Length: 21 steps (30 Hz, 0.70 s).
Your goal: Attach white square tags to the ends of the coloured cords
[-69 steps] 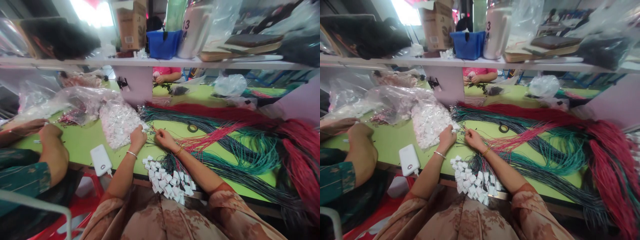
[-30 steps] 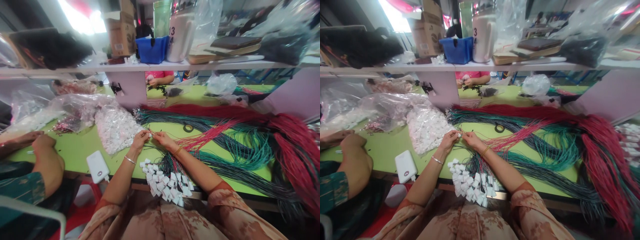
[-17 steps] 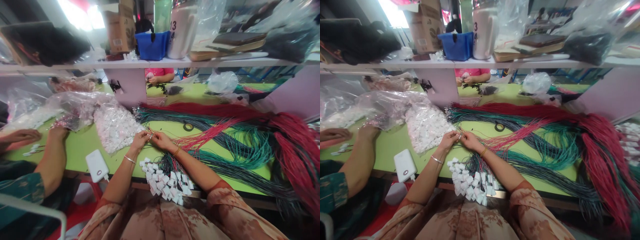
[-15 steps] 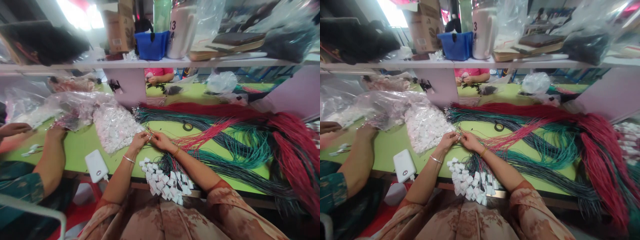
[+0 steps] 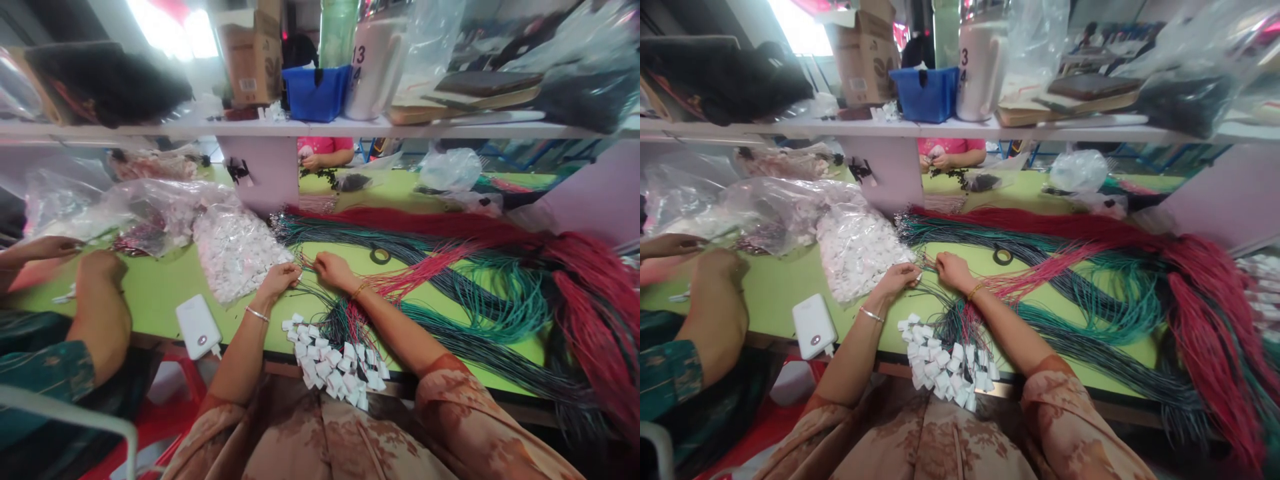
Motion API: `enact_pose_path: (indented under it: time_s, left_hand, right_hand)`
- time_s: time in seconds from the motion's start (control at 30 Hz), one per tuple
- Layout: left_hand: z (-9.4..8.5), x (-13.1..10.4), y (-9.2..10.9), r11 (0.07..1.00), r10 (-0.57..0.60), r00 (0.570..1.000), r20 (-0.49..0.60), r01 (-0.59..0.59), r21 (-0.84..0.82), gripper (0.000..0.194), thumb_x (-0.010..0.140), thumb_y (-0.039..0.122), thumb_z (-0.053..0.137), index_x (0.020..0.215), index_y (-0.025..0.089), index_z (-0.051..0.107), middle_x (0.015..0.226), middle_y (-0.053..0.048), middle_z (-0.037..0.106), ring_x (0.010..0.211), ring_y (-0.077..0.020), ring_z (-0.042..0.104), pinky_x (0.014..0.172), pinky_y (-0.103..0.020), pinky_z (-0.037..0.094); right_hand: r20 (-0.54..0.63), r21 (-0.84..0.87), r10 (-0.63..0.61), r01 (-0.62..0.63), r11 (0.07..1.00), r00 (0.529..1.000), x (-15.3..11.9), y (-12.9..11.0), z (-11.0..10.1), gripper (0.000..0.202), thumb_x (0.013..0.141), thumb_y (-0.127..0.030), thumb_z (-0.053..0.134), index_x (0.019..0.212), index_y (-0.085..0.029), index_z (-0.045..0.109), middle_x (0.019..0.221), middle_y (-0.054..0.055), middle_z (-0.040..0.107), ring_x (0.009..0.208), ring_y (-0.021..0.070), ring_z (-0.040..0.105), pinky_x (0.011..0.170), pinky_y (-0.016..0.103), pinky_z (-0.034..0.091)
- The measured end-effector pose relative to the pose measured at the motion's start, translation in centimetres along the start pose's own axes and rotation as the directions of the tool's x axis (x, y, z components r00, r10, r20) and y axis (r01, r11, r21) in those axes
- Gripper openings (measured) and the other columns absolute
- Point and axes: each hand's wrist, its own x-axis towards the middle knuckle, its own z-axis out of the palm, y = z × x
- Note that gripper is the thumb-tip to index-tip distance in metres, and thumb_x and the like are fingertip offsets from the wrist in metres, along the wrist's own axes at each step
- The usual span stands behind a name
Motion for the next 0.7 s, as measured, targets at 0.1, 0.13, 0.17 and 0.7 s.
enact_pose_path:
  time_s: [0.1,0.13,0.17,0.7]
  left_hand:
    - [0.4,0.0,0.1,0.996,0.022,1.0,-0.004,-0.022,-0.091,0.027,0.058,0.028,0.079,0.075,0.012,0.065,0.061,0.0,0.058,0.054,-0.0075,0.05,0.054,-0.021,0.039]
    - [0.6,0.0,0.0,0.992,0.02,1.0,-0.002,-0.02,-0.124,0.028,0.058,0.028,0.079,0.077,0.012,0.065,0.062,0.0,0.058,0.054,-0.0073,0.051,0.054,-0.021,0.04]
    - [0.7,0.0,-0.1,0.987,0.016,1.0,-0.001,-0.016,-0.16,0.029,0.058,0.028,0.08,0.077,0.012,0.065,0.063,0.0,0.059,0.055,-0.007,0.051,0.055,-0.021,0.041]
    - [1.3,0.7,-0.9,0.875,-0.011,0.998,0.067,0.042,-0.483,0.019,0.068,0.015,0.076,0.081,0.012,0.062,0.082,-0.004,0.065,0.065,-0.0072,0.058,0.062,-0.019,0.047]
  right_hand:
    - [-0.078,0.151,0.032,-0.02,0.988,0.996,0.0,0.5,-0.6,0.017,0.087,-0.024,0.043,0.088,-0.015,0.058,0.077,0.004,0.061,0.067,0.0147,0.047,0.062,0.025,0.03]
    - [-0.101,0.227,0.039,-0.015,0.974,0.994,0.2,0.5,-0.8,0.017,0.086,-0.024,0.043,0.086,-0.015,0.057,0.074,0.003,0.059,0.065,0.0139,0.046,0.062,0.025,0.031]
    - [-0.122,0.305,0.042,-0.003,0.952,0.992,0.4,0.5,-0.9,0.017,0.085,-0.025,0.044,0.083,-0.015,0.057,0.071,0.002,0.058,0.064,0.0133,0.045,0.062,0.024,0.032]
    - [-0.096,0.717,0.127,-0.02,0.696,0.987,-1.8,-0.6,-0.1,0.027,0.073,-0.041,0.057,0.065,-0.015,0.059,0.061,-0.002,0.056,0.058,0.01,0.044,0.058,0.023,0.036]
